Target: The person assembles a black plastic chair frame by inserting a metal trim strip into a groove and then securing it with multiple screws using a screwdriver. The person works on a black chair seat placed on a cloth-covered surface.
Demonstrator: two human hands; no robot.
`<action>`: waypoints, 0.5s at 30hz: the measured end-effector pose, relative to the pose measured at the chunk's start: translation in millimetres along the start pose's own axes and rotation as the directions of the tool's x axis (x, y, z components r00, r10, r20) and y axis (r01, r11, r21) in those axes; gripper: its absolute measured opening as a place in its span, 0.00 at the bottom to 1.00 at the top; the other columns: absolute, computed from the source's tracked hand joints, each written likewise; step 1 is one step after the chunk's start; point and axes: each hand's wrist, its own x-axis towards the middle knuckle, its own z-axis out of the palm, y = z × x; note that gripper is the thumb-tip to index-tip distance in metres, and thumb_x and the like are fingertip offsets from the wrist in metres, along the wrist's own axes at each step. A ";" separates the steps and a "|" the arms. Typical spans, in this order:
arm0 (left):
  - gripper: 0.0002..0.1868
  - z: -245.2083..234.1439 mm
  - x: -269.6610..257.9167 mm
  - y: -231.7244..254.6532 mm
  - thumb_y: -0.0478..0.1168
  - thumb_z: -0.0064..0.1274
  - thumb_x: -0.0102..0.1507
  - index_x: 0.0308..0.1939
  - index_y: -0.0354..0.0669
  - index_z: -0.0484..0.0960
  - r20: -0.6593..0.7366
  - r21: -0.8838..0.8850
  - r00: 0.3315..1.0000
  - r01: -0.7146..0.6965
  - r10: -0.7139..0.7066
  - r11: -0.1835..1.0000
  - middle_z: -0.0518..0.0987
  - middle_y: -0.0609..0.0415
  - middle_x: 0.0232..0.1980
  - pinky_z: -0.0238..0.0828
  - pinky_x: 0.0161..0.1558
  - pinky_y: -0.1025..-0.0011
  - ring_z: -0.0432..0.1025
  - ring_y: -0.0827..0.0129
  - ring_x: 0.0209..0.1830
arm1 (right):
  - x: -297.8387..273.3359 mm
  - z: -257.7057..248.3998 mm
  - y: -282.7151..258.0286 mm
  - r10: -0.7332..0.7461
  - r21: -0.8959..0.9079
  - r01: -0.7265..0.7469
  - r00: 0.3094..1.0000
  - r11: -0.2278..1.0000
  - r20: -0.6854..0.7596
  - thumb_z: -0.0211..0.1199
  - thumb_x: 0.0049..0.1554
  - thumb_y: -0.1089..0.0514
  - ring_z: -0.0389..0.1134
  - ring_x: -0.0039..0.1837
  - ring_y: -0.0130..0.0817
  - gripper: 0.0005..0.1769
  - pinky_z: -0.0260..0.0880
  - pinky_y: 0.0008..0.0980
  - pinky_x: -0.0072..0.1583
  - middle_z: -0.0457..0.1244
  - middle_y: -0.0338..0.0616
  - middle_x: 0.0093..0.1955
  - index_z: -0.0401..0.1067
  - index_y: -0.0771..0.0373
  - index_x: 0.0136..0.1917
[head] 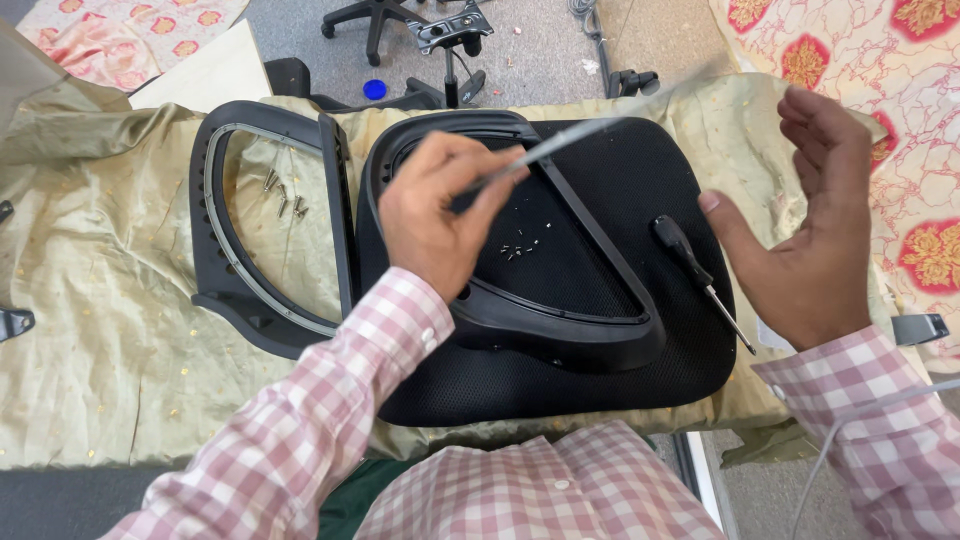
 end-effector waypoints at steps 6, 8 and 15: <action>0.08 -10.0 37.1 -19.2 0.37 0.66 0.66 0.48 0.43 0.88 -0.275 -0.228 0.947 0.103 -0.166 0.968 0.79 0.59 0.44 0.69 0.33 0.80 0.76 0.79 0.37 | -14.9 29.1 0.5 0.287 0.190 -0.327 0.935 0.926 0.211 0.68 0.57 0.65 0.63 0.73 0.38 0.35 0.68 0.35 0.69 0.57 0.46 0.73 0.57 0.62 0.74; 0.07 -12.4 39.8 -23.3 0.37 0.65 0.68 0.49 0.41 0.87 -0.319 -0.282 0.930 0.092 -0.184 0.955 0.78 0.60 0.45 0.70 0.33 0.81 0.77 0.80 0.38 | -23.3 37.9 -2.8 0.313 0.164 -0.359 0.916 0.919 0.252 0.68 0.58 0.64 0.64 0.71 0.37 0.31 0.67 0.35 0.68 0.61 0.45 0.70 0.62 0.62 0.72; 0.12 -23.5 37.0 -37.9 0.40 0.63 0.66 0.50 0.36 0.85 -0.364 -0.485 0.835 0.209 -0.413 0.849 0.82 0.56 0.39 0.77 0.27 0.79 0.76 0.79 0.30 | -25.8 56.5 -16.6 0.344 0.169 -0.415 0.877 0.894 0.336 0.69 0.55 0.61 0.65 0.67 0.35 0.31 0.68 0.35 0.63 0.63 0.45 0.67 0.65 0.61 0.70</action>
